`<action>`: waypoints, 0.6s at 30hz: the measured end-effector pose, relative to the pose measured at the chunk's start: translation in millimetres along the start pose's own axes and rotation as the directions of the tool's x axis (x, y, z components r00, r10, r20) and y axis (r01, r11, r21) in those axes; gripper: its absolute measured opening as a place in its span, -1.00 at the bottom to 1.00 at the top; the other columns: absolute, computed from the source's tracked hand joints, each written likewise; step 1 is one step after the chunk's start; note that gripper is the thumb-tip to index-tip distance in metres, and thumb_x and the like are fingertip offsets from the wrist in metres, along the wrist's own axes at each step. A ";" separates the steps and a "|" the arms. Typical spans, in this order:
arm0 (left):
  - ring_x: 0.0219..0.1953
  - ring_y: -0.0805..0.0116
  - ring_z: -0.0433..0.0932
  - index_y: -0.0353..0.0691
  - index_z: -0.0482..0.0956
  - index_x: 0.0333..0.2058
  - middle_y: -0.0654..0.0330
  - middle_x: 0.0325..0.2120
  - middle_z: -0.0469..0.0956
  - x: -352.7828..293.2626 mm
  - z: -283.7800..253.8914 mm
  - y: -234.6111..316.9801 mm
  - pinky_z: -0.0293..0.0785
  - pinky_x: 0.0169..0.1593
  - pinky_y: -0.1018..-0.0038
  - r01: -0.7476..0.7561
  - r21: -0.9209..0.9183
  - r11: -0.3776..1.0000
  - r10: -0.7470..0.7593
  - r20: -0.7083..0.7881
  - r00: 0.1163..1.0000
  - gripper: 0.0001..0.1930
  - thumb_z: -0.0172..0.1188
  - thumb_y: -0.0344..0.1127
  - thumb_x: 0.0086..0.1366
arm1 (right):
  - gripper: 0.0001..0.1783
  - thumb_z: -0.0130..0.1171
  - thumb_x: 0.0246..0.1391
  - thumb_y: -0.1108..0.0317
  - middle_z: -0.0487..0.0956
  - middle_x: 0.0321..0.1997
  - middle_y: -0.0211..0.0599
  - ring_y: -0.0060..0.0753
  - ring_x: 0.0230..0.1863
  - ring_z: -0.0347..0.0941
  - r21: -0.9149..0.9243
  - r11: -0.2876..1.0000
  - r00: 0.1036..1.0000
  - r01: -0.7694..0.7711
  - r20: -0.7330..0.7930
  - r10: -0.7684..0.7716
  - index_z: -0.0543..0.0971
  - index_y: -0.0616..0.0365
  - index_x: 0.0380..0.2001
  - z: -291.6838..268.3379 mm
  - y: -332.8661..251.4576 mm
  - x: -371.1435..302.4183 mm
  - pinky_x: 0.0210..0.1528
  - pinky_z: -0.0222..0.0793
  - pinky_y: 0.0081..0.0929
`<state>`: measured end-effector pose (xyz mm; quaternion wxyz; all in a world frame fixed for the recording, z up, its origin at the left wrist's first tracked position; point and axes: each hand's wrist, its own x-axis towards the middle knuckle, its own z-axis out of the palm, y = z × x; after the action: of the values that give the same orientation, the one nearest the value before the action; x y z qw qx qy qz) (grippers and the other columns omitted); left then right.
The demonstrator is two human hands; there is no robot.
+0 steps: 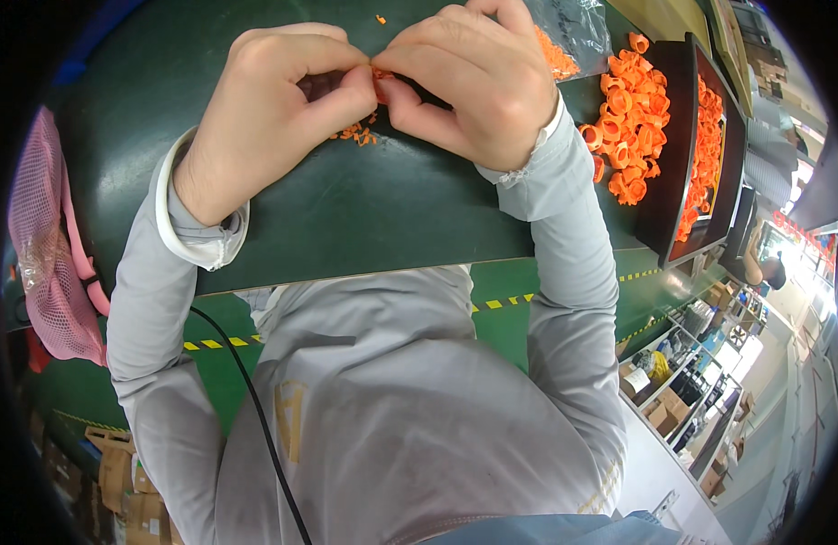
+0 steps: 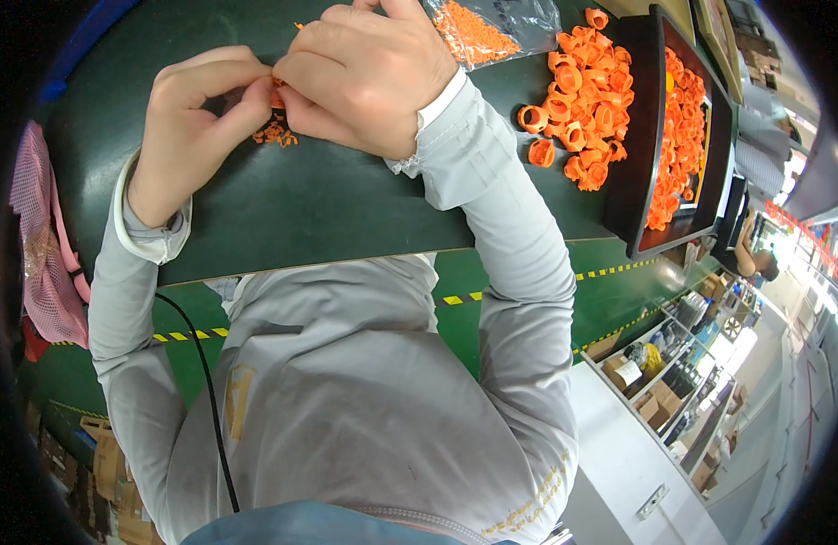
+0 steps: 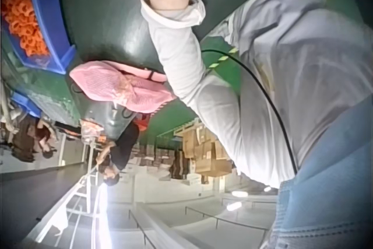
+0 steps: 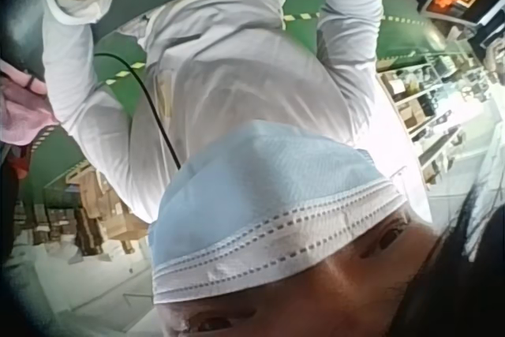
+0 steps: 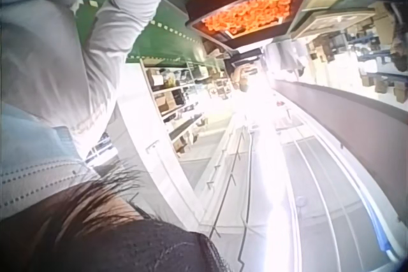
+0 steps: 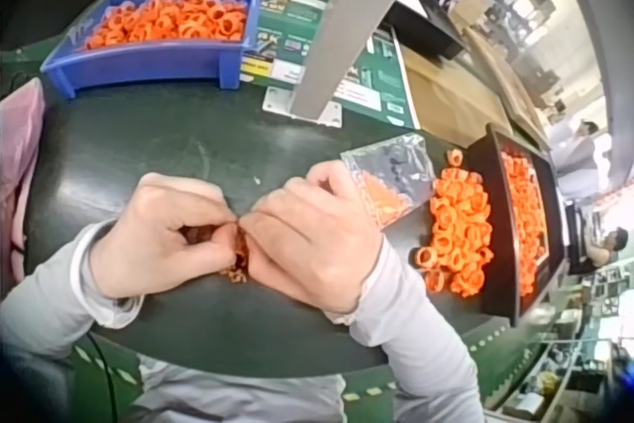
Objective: Assembling small orange plastic components at a workbench in a factory.
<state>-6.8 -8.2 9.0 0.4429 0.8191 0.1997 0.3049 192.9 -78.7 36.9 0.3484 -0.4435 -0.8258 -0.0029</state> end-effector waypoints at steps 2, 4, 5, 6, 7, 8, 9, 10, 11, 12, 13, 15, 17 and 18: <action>-0.64 0.41 0.38 -0.44 0.58 -0.48 0.13 -0.64 0.42 2.0 1.5 0.1 0.28 -0.51 0.45 0.004 -0.017 1.000 -0.004 0.005 1.000 -0.93 0.23 -0.53 0.13 | -0.68 0.43 -0.24 0.45 0.58 -0.31 -0.34 -0.33 -0.37 0.48 -0.307 0.839 0.871 0.449 -0.058 -0.488 0.64 0.19 -0.30 12.9 32.0 -7.2 -0.26 0.25 -0.36; -0.63 0.40 0.39 -0.43 0.58 -0.48 0.13 -0.64 0.42 0.8 0.7 -1.0 0.29 -0.50 0.44 0.012 -0.004 1.000 -0.012 0.027 1.000 -0.93 0.22 -0.52 0.13 | -0.68 0.43 -0.25 0.44 0.58 -0.32 -0.34 -0.34 -0.38 0.47 -0.388 0.779 0.849 0.492 0.017 -0.528 0.64 0.18 -0.31 8.4 33.4 -4.3 -0.25 0.25 -0.36; -0.63 0.40 0.39 -0.43 0.58 -0.48 0.13 -0.64 0.42 0.4 0.2 -0.3 0.29 -0.50 0.44 0.014 -0.003 1.000 -0.014 0.027 1.000 -0.93 0.22 -0.52 0.13 | -0.68 0.43 -0.26 0.44 0.57 -0.33 -0.35 -0.35 -0.38 0.46 -0.464 0.708 0.825 0.533 0.096 -0.557 0.64 0.17 -0.32 6.3 33.5 -2.5 -0.25 0.25 -0.36; -0.63 0.40 0.39 -0.44 0.57 -0.48 0.12 -0.64 0.42 0.3 -0.4 0.9 0.29 -0.50 0.44 0.024 -0.003 1.000 -0.024 0.042 0.999 -0.93 0.21 -0.52 0.13 | -0.68 0.43 -0.26 0.44 0.57 -0.33 -0.35 -0.35 -0.38 0.46 -0.463 0.708 0.825 0.532 0.097 -0.557 0.64 0.17 -0.32 3.3 22.9 -1.2 -0.25 0.25 -0.36; -0.63 0.39 0.39 -0.44 0.57 -0.49 0.12 -0.64 0.42 -0.5 -1.2 1.1 0.29 -0.50 0.43 0.036 -0.002 0.999 -0.036 0.056 0.998 -0.93 0.21 -0.52 0.13 | -0.68 0.42 -0.27 0.43 0.56 -0.34 -0.36 -0.35 -0.38 0.45 -0.268 0.906 0.944 0.328 0.070 -0.321 0.63 0.16 -0.33 -0.9 4.0 0.1 -0.25 0.25 -0.36; -0.63 0.39 0.39 -0.44 0.57 -0.49 0.12 -0.64 0.42 -1.6 -1.9 0.5 0.29 -0.50 0.43 0.039 -0.001 0.999 -0.039 0.054 0.998 -0.93 0.21 -0.52 0.13 | -0.69 0.41 -0.28 0.42 0.55 -0.35 -0.37 -0.36 -0.38 0.45 -0.061 0.996 0.993 0.068 0.102 -0.062 0.63 0.15 -0.34 -2.6 -6.1 1.2 -0.24 0.25 -0.36; -0.63 0.39 0.38 -0.44 0.57 -0.49 0.12 -0.65 0.42 -0.7 -1.6 1.1 0.28 -0.50 0.43 0.031 0.000 1.000 -0.031 0.056 0.998 -0.93 0.21 -0.52 0.13 | -0.69 0.41 -0.28 0.42 0.55 -0.35 -0.37 -0.36 -0.38 0.45 -0.064 0.996 0.993 0.066 0.101 -0.059 0.63 0.15 -0.34 -4.0 -1.4 1.3 -0.24 0.25 -0.36; -0.63 0.39 0.38 -0.44 0.57 -0.49 0.12 -0.65 0.41 0.0 -1.1 1.6 0.28 -0.51 0.44 0.023 0.001 1.000 -0.023 0.057 0.998 -0.93 0.21 -0.53 0.13 | -0.69 0.40 -0.28 0.42 0.55 -0.35 -0.38 -0.37 -0.38 0.44 -0.344 0.886 0.949 0.311 0.171 -0.267 0.62 0.14 -0.35 -4.9 7.6 1.0 -0.24 0.26 -0.36; -0.63 0.39 0.38 -0.44 0.57 -0.49 0.12 -0.65 0.41 0.7 -0.3 2.3 0.28 -0.51 0.44 0.021 -0.001 1.000 -0.021 0.059 0.998 -0.93 0.21 -0.53 0.13 | -0.70 0.39 -0.29 0.41 0.54 -0.36 -0.39 -0.37 -0.37 0.43 -0.566 0.643 0.855 0.517 0.296 -0.427 0.61 0.14 -0.36 -5.9 12.3 0.5 -0.23 0.26 -0.36; -0.63 0.40 0.37 -0.44 0.57 -0.48 0.12 -0.65 0.41 0.3 0.1 2.0 0.27 -0.51 0.44 0.020 -0.011 1.000 -0.020 0.056 0.998 -0.93 0.22 -0.53 0.13 | -0.70 0.39 -0.29 0.41 0.54 -0.36 -0.39 -0.37 -0.37 0.43 -0.564 0.644 0.854 0.517 0.296 -0.427 0.61 0.14 -0.36 -5.3 7.4 0.8 -0.23 0.26 -0.36; -0.63 0.40 0.37 -0.44 0.57 -0.48 0.13 -0.65 0.41 -0.1 0.3 1.5 0.26 -0.51 0.44 0.019 -0.021 1.000 -0.018 0.053 0.998 -0.93 0.22 -0.53 0.13 | -0.70 0.40 -0.29 0.42 0.54 -0.36 -0.38 -0.37 -0.38 0.44 -0.320 0.902 0.956 0.290 0.139 -0.258 0.62 0.14 -0.35 -4.9 -1.9 1.4 -0.23 0.26 -0.36; -0.63 0.41 0.36 -0.44 0.57 -0.48 0.13 -0.65 0.40 -0.4 0.5 1.2 0.26 -0.52 0.45 0.013 -0.023 1.000 -0.012 0.050 0.999 -0.93 0.23 -0.53 0.13 | -0.70 0.40 -0.29 0.42 0.54 -0.36 -0.38 -0.37 -0.38 0.44 -0.005 1.000 0.999 0.028 0.047 -0.027 0.62 0.14 -0.35 -2.7 2.6 0.4 -0.23 0.26 -0.36; -0.63 0.41 0.36 -0.44 0.58 -0.48 0.14 -0.64 0.40 0.7 0.9 2.6 0.25 -0.52 0.45 0.004 -0.024 1.000 -0.003 0.051 0.999 -0.93 0.23 -0.53 0.13 | -0.70 0.41 -0.28 0.42 0.54 -0.37 -0.37 -0.37 -0.38 0.45 -0.484 0.695 0.832 0.533 0.147 -0.536 0.62 0.14 -0.36 1.3 30.4 -2.4 -0.24 0.26 -0.37; -0.63 0.42 0.36 -0.44 0.58 -0.48 0.14 -0.64 0.41 -0.3 0.7 1.1 0.26 -0.52 0.46 0.010 -0.021 1.000 -0.009 0.050 0.999 -0.93 0.23 -0.53 0.13 | -0.70 0.41 -0.28 0.42 0.54 -0.37 -0.37 -0.37 -0.38 0.45 -0.479 0.697 0.831 0.534 0.147 -0.537 0.62 0.14 -0.36 0.6 20.9 -0.9 -0.24 0.26 -0.37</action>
<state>-6.5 -9.3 9.5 0.4578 0.8208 0.1893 0.2845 208.3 -66.5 29.6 0.2069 -0.2588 -0.8879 -0.3191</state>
